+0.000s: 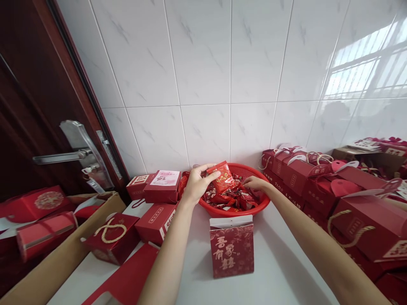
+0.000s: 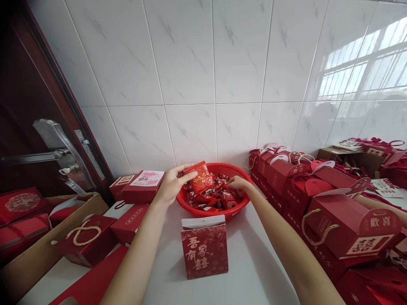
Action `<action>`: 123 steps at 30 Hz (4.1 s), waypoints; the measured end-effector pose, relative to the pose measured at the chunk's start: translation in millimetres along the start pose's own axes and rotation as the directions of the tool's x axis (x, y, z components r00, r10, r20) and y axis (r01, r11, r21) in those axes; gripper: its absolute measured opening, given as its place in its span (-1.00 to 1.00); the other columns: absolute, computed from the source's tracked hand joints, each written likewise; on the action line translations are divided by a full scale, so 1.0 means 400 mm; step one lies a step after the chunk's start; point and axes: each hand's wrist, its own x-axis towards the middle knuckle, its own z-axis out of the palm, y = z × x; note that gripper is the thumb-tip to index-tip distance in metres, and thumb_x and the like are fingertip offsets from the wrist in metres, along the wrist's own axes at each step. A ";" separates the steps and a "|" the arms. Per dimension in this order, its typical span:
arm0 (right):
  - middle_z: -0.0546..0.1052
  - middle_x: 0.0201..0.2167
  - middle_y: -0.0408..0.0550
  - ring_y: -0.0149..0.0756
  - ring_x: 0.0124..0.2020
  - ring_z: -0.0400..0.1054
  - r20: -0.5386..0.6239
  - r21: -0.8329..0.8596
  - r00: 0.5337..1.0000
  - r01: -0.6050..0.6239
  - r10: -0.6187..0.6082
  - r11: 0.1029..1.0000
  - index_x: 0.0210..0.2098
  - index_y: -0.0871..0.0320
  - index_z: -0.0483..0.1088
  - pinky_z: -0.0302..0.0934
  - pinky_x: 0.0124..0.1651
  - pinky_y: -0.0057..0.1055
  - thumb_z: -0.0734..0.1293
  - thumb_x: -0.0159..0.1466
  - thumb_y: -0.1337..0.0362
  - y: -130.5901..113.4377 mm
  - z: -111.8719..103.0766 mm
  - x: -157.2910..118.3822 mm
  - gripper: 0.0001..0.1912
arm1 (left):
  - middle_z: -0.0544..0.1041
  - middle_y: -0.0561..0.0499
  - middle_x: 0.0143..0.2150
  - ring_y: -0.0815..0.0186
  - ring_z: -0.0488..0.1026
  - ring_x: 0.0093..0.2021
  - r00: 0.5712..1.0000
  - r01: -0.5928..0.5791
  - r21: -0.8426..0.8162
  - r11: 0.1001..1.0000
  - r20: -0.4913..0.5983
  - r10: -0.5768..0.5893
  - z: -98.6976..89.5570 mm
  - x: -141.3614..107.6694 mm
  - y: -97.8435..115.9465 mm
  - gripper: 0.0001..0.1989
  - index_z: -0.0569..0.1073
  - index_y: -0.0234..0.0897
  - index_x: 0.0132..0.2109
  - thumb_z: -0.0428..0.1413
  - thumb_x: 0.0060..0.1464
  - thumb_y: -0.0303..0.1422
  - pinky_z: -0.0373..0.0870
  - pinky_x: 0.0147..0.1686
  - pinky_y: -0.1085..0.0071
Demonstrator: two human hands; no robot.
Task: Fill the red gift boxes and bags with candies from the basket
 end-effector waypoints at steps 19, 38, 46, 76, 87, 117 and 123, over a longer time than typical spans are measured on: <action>0.59 -0.35 -0.07 -0.29 -0.32 0.40 0.330 -0.318 0.880 0.444 -0.341 0.838 -0.37 0.18 0.52 0.14 -0.29 -0.46 0.39 0.13 0.40 -0.158 0.059 -0.161 -0.94 | 0.66 -0.04 -0.21 0.25 0.55 -0.25 0.999 -0.037 -0.017 0.999 -0.015 0.037 -0.016 -0.007 0.016 -0.61 0.60 -0.30 -0.15 0.37 -0.18 -0.26 0.45 -0.23 0.40; 0.53 -0.45 -0.10 -0.37 -0.42 0.38 -0.114 0.595 0.864 0.454 -0.490 0.663 -0.38 0.18 0.51 0.31 -0.30 -0.39 0.48 0.16 0.07 -0.237 -0.023 -0.365 -0.72 | 0.60 -0.07 0.02 0.13 0.52 0.01 0.959 -0.219 0.199 0.955 0.224 0.174 0.025 -0.071 0.074 -0.65 0.59 -0.24 -0.02 0.28 0.05 -0.23 0.42 0.03 0.29; 0.59 -0.39 -0.05 -0.27 -0.36 0.46 -0.223 0.365 0.795 0.604 -0.564 0.708 -0.37 0.14 0.59 0.39 -0.26 -0.33 0.47 0.18 0.09 -0.251 -0.050 -0.438 -0.78 | 0.60 0.00 -0.06 0.09 0.49 0.04 0.949 -0.201 0.294 0.934 0.294 0.112 -0.006 -0.140 0.151 -0.62 0.52 -0.14 0.12 0.12 0.15 -0.33 0.42 0.04 0.29; 0.57 -0.39 -0.06 -0.29 -0.37 0.41 -0.385 0.061 0.757 0.592 -0.528 0.804 -0.41 0.12 0.61 0.27 -0.32 -0.37 0.45 0.17 0.11 -0.205 -0.083 -0.431 -0.79 | 0.56 0.10 -0.35 0.30 0.49 -0.35 0.800 -0.390 0.522 0.758 0.600 -0.002 0.035 -0.162 0.128 -0.83 0.49 -0.20 -0.35 0.16 -0.09 -0.58 0.36 -0.35 0.43; 0.57 -0.39 -0.05 -0.28 -0.36 0.41 -0.361 0.072 0.768 0.589 -0.529 0.805 -0.42 0.13 0.61 0.27 -0.31 -0.38 0.44 0.18 0.14 -0.209 -0.084 -0.434 -0.81 | 0.62 0.04 -0.39 0.22 0.53 -0.34 0.776 -0.448 0.565 0.693 0.631 -0.013 0.017 -0.140 0.104 -0.77 0.59 -0.16 -0.49 0.13 -0.07 -0.58 0.34 -0.32 0.40; 0.55 -0.42 -0.06 -0.30 -0.37 0.38 -0.347 0.230 0.756 0.642 -0.555 0.731 -0.47 0.16 0.57 0.24 -0.31 -0.36 0.46 0.17 0.21 -0.240 -0.044 -0.436 -0.84 | 0.49 0.07 -0.43 0.29 0.36 -0.37 0.730 -0.149 0.853 0.500 0.436 -0.526 -0.006 -0.118 0.116 -0.74 0.53 -0.23 -0.46 0.31 -0.21 -0.14 0.11 -0.43 0.41; 0.56 -0.42 -0.08 -0.32 -0.37 0.39 -0.223 0.251 0.768 0.640 -0.600 0.726 -0.42 0.14 0.59 0.26 -0.29 -0.36 0.45 0.19 0.25 -0.239 -0.027 -0.430 -0.89 | 0.46 0.09 -0.50 0.33 0.32 -0.45 0.731 -0.084 0.867 0.490 0.388 -0.561 -0.005 -0.118 0.113 -0.70 0.47 -0.25 -0.54 0.33 -0.23 -0.14 0.06 -0.49 0.39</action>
